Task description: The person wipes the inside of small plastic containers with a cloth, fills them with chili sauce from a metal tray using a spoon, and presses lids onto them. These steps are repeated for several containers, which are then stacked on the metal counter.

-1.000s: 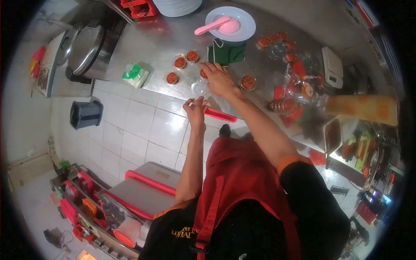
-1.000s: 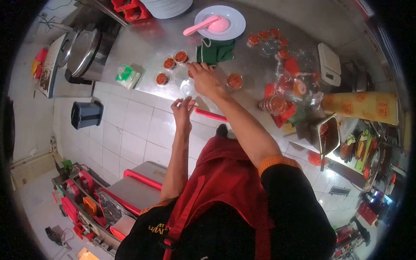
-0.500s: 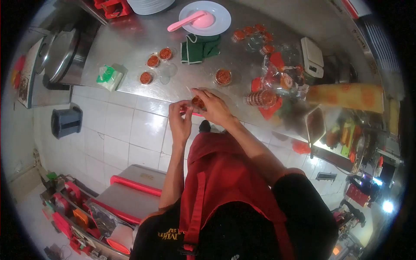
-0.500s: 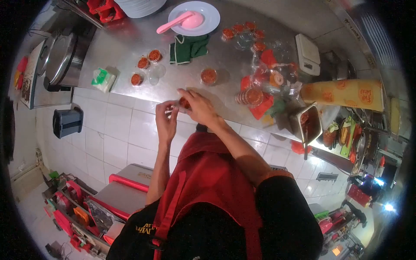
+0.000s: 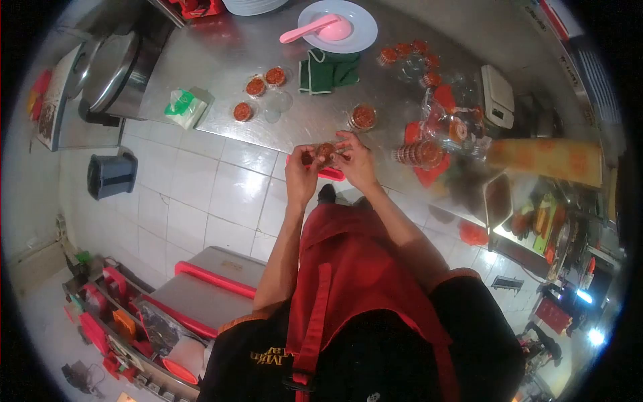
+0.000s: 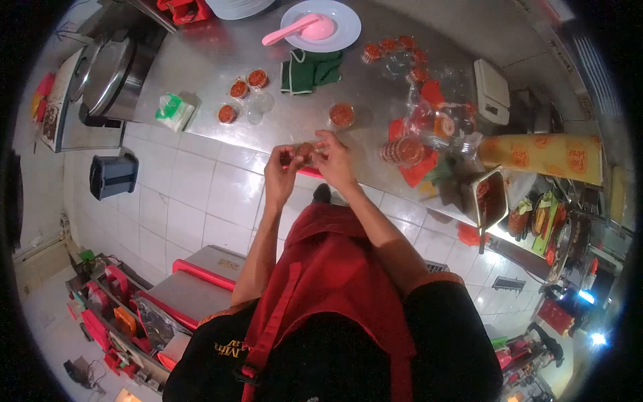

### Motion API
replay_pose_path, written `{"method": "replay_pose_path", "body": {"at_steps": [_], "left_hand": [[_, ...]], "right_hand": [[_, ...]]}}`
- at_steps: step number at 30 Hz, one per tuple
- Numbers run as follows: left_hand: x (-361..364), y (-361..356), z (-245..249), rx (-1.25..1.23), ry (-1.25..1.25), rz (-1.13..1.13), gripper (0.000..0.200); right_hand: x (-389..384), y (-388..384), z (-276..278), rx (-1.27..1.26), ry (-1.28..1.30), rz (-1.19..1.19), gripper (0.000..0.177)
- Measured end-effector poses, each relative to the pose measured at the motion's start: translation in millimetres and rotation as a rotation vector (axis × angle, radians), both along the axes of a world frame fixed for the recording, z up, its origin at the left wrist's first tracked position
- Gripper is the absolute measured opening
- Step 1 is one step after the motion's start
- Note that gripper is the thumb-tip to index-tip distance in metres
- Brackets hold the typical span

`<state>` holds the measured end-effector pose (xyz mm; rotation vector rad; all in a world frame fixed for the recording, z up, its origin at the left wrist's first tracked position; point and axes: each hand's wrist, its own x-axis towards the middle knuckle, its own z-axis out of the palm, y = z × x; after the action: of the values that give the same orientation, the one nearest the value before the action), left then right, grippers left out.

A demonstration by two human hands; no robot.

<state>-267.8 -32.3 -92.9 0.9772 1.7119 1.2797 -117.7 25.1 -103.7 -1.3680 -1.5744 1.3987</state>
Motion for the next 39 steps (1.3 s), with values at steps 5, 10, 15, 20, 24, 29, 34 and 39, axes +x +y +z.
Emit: {"method": "replay_pose_path", "body": {"at_steps": [5,10,15,20,24,29,34,39], "left_hand": [[-13.4,2.3,-6.6,-0.018,-0.210,-0.069,0.025],[-15.7,10.1,-2.8,-0.077,-0.352,-0.107,0.018],[-23.9,24.6,-1.9,-0.198,-0.333,-0.119,0.010],[-20.1,28.7,8.3,-0.275,-0.408,-0.090,0.011],[-21.8,18.1,-8.3,-0.191,-0.330,-0.111,0.013],[-0.5,25.4,84.3,0.011,-0.538,-0.137,0.018],[-12.4,47.8,87.0,0.048,-0.461,-0.177,0.027],[-103.2,31.0,13.5,0.056,0.274,0.358,0.039]], "right_hand": [[0.4,3.5,-16.7,0.024,0.080,0.002,0.054],[1.1,9.1,-18.0,0.046,0.065,-0.009,0.051],[-1.1,11.1,-6.3,-0.029,-0.034,-0.047,0.042],[-1.5,8.9,-10.7,-0.240,0.058,-0.113,0.036],[-1.5,3.2,11.4,-0.076,-0.128,-0.004,0.033],[14.2,10.4,80.4,0.053,0.214,-0.173,0.031],[24.2,54.9,79.6,0.142,0.220,-0.452,0.030],[24.2,55.3,69.7,0.049,0.100,-0.538,0.036]]}}
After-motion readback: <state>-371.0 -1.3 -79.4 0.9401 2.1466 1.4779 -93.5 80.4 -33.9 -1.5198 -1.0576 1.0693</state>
